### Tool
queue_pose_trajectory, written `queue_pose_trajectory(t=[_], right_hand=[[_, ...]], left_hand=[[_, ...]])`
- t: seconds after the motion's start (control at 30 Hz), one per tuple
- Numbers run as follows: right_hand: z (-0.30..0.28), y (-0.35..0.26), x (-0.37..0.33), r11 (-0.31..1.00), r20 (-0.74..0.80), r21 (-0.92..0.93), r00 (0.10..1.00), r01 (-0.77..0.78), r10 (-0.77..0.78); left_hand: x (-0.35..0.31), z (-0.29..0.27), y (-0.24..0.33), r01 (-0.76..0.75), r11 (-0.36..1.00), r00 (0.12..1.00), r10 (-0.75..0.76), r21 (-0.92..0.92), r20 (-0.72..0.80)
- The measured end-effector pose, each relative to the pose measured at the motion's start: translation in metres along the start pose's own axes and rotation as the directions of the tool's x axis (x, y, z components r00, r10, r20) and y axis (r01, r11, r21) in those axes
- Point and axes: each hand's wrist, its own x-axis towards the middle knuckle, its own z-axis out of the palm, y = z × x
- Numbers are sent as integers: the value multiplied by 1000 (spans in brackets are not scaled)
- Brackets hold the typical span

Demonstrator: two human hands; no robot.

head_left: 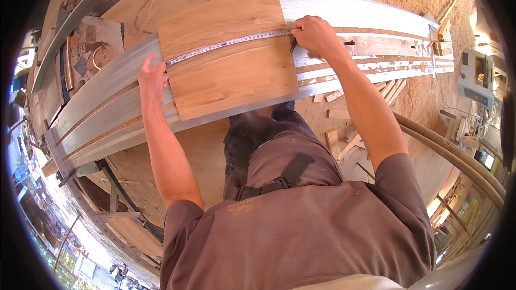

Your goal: The person picks up several wooden boards from a stack, measures one with a tape measure, and then cuts the boards individually using a table saw.

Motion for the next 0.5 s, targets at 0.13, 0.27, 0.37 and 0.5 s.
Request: queue_pose_trajectory(t=[0.13, 0.27, 0.37, 0.5], right_hand=[[5, -1, -3, 1000, -26, 8, 999, -18, 19], [8, 4, -4, 999, -61, 0, 998, 32, -32], [10, 5, -5, 997, -93, -17, 993, 70, -71], [15, 4, -5, 996, -123, -18, 988, 93, -95]], left_hand=[[-3, 1, -7, -58, 995, 994, 65, 87, -85], [-18, 12, -16, -193, 956, 952, 237, 220, -193], [-20, 19, -33, -257, 901, 871, 373, 349, -320], [-14, 30, -58, -287, 913, 751, 402, 290, -524]])
